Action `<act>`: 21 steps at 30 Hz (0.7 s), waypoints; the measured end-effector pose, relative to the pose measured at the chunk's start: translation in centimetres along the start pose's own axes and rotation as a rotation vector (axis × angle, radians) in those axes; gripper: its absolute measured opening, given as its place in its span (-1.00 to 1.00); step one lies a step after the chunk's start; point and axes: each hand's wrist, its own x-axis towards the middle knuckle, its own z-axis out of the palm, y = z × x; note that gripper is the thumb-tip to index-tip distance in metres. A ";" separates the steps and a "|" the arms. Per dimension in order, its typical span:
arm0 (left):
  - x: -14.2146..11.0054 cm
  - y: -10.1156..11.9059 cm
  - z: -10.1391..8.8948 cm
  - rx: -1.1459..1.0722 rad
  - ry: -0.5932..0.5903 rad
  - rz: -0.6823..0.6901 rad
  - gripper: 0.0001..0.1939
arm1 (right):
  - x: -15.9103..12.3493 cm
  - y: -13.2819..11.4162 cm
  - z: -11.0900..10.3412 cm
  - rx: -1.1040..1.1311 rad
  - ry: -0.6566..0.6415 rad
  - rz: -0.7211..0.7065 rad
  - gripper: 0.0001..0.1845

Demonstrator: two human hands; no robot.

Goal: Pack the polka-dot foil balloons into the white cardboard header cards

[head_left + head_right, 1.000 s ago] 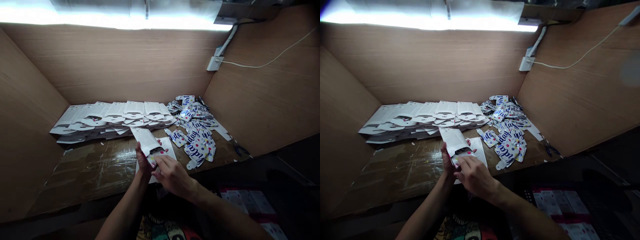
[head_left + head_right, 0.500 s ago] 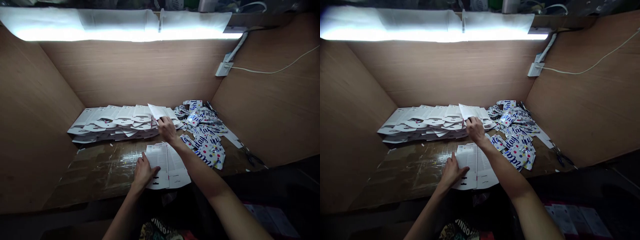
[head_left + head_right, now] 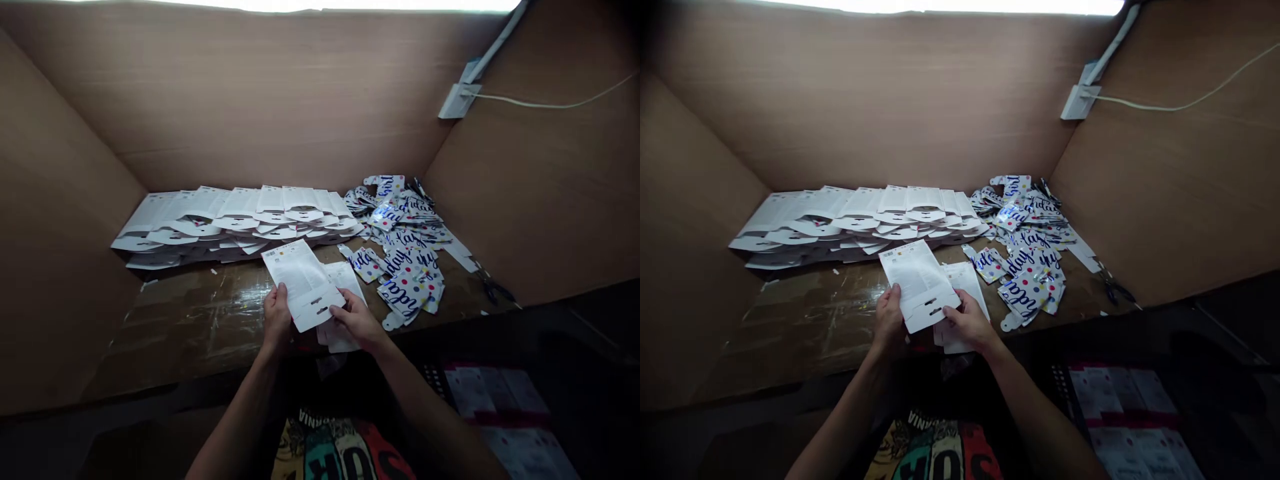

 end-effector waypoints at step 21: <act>-2.9 -0.1 4.1 -0.598 -0.641 -0.557 0.12 | -4.9 1.1 -1.0 -0.468 0.273 -0.245 -0.61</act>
